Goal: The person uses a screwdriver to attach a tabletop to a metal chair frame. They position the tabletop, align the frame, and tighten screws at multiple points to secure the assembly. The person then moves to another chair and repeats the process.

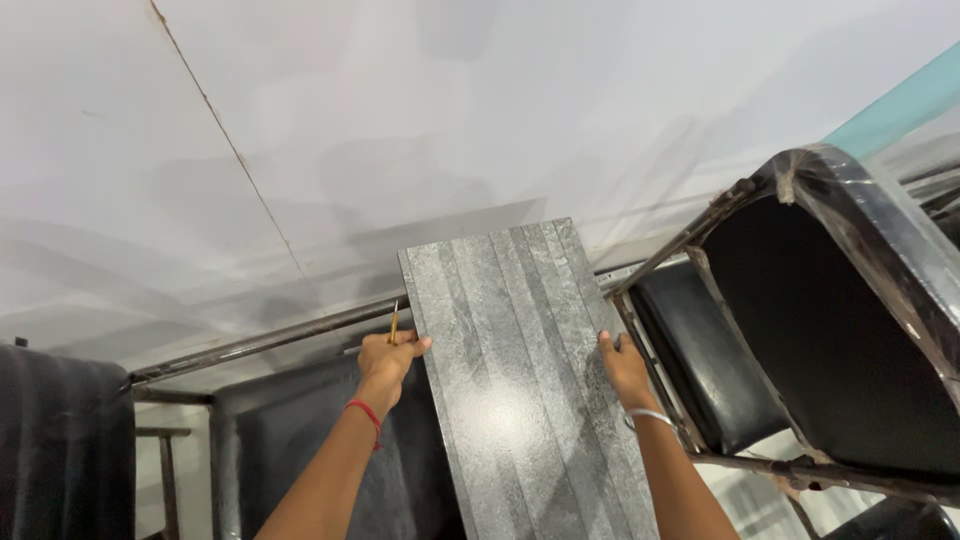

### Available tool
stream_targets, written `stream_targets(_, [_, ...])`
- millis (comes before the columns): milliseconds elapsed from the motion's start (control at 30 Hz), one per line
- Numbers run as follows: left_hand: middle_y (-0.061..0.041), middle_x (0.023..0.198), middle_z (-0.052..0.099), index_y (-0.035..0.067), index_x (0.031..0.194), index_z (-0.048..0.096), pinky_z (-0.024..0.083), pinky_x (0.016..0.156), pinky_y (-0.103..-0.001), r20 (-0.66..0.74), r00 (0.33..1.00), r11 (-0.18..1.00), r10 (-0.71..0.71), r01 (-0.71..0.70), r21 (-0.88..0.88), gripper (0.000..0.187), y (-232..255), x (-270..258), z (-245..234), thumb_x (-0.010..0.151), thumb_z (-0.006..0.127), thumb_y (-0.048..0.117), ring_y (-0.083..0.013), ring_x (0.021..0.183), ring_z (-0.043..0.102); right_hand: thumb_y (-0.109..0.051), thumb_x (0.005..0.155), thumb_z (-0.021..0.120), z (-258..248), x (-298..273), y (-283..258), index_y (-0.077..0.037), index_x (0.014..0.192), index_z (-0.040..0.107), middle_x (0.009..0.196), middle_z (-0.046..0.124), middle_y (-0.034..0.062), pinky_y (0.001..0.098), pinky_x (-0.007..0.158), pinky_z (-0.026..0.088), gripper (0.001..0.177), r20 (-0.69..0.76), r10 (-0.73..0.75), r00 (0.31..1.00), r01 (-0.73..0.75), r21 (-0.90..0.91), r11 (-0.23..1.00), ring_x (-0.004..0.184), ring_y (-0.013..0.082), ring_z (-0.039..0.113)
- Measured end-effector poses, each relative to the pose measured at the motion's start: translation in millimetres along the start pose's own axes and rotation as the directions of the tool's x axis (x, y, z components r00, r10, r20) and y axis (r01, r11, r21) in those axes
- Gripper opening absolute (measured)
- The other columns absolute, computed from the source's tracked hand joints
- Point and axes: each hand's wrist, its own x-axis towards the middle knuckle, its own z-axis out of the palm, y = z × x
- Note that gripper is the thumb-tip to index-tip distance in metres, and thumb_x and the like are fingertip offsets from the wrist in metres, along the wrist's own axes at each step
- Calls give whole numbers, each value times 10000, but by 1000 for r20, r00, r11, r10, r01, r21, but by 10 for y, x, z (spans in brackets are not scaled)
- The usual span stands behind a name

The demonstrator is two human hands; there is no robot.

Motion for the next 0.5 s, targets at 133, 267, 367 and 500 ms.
stream_targets(133, [-152, 1169, 774, 59, 1096, 809, 517, 1019, -356, -9, 999, 999, -36, 36, 6, 367, -71, 48, 33, 743, 888, 123, -246, 1107, 720, -534, 1002, 513, 24, -34, -34, -2, 1398, 556, 1292, 660, 286, 471, 1033, 472, 665, 24, 17, 1000, -15, -71, 997, 1227, 444, 616])
stream_targets(267, [-140, 1155, 777, 65, 1102, 797, 539, 1003, -360, -42, 997, 997, -71, 71, 19, 376, -97, 106, 59, 741, 888, 115, -241, 1086, 732, -521, 1004, 497, -1, -146, -192, -5, 1309, 600, 1238, 694, 264, 481, 1016, 479, 608, 77, 87, 993, -83, -58, 995, 1183, 439, 641])
stream_targets(367, [-145, 1139, 776, 31, 1069, 812, 522, 997, -352, -35, 997, 997, -69, 70, 23, 338, -128, 116, 69, 752, 890, 118, -241, 1079, 723, -510, 999, 496, -19, -224, -253, -3, 1305, 594, 1242, 686, 254, 481, 1015, 470, 600, 86, 113, 990, -112, -16, 994, 1184, 432, 635])
stream_targets(500, [-141, 1094, 791, 45, 1069, 816, 525, 976, -337, -23, 999, 999, -40, 40, 17, 332, -113, 90, 28, 747, 871, 106, -234, 1043, 737, -520, 997, 502, 25, -249, -269, -5, 1361, 571, 1276, 661, 274, 476, 1037, 454, 634, 46, 76, 996, -74, -36, 997, 1214, 444, 609])
